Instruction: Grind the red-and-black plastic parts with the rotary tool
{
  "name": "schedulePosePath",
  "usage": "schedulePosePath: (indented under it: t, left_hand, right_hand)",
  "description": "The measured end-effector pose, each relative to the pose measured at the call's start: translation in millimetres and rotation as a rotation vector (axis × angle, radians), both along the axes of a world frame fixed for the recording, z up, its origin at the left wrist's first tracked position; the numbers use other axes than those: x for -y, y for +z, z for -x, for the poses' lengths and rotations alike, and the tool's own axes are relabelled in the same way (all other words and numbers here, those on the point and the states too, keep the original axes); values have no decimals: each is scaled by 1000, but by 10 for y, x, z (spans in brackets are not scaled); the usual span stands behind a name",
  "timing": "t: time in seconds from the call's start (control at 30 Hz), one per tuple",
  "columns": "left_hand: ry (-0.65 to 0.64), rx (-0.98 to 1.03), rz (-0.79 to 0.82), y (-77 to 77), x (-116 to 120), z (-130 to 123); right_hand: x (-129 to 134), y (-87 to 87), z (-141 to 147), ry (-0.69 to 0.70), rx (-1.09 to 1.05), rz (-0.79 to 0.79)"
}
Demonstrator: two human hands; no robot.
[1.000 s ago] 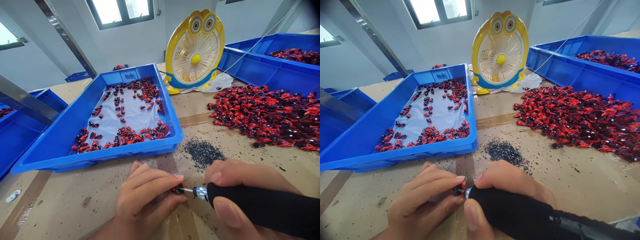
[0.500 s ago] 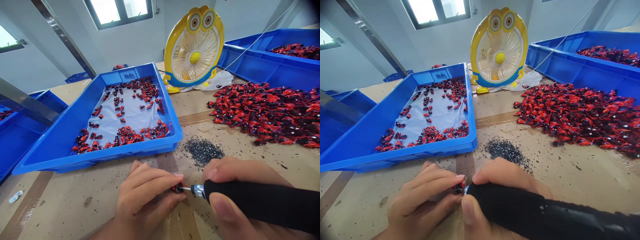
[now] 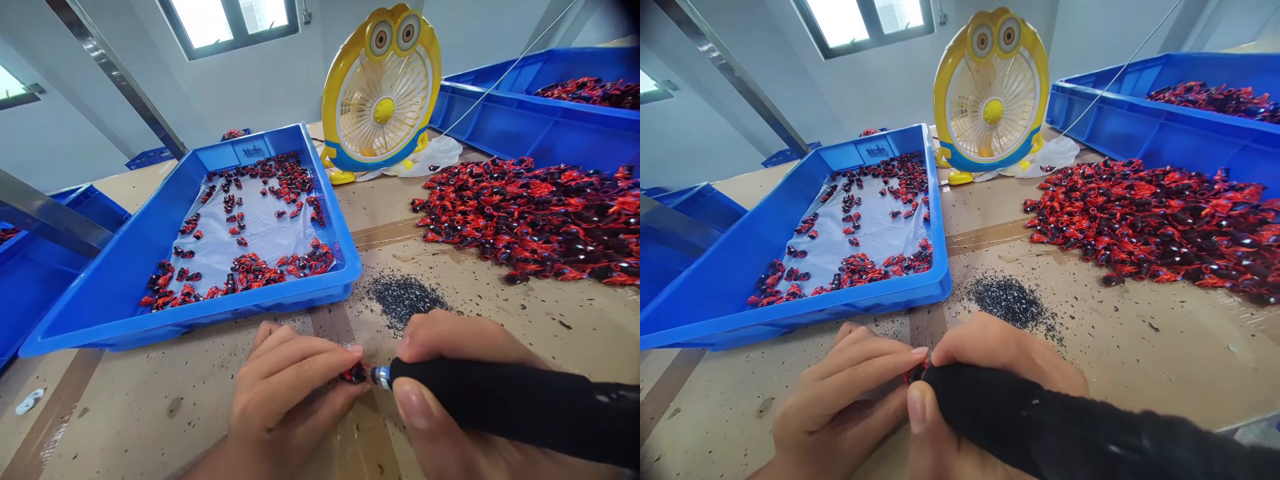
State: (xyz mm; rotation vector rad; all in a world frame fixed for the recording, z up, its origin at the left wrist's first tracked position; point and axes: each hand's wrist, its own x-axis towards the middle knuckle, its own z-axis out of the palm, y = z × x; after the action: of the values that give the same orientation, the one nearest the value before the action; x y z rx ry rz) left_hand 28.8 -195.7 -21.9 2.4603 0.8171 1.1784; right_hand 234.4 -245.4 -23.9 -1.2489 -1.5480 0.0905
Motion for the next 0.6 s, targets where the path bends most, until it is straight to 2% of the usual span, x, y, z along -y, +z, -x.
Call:
schedulePosePath:
  t: [0.13, 0.27, 0.4, 0.5, 0.6]
  left_hand:
    - [23, 23, -4, -22, 4, -6]
    - [38, 40, 0, -58, 14, -11]
    - [48, 13, 13, -56, 22, -10]
    - [58, 9, 12, -50, 23, -12]
    - [58, 20, 14, -49, 25, -12]
  right_hand:
    - [8, -3, 51, -97, -82, 84]
    - [44, 15, 108, -26, -115, 61]
    - [69, 82, 187, -135, -234, 163]
    - [67, 104, 223, -108, -245, 175]
    - [47, 83, 197, -98, -276, 122]
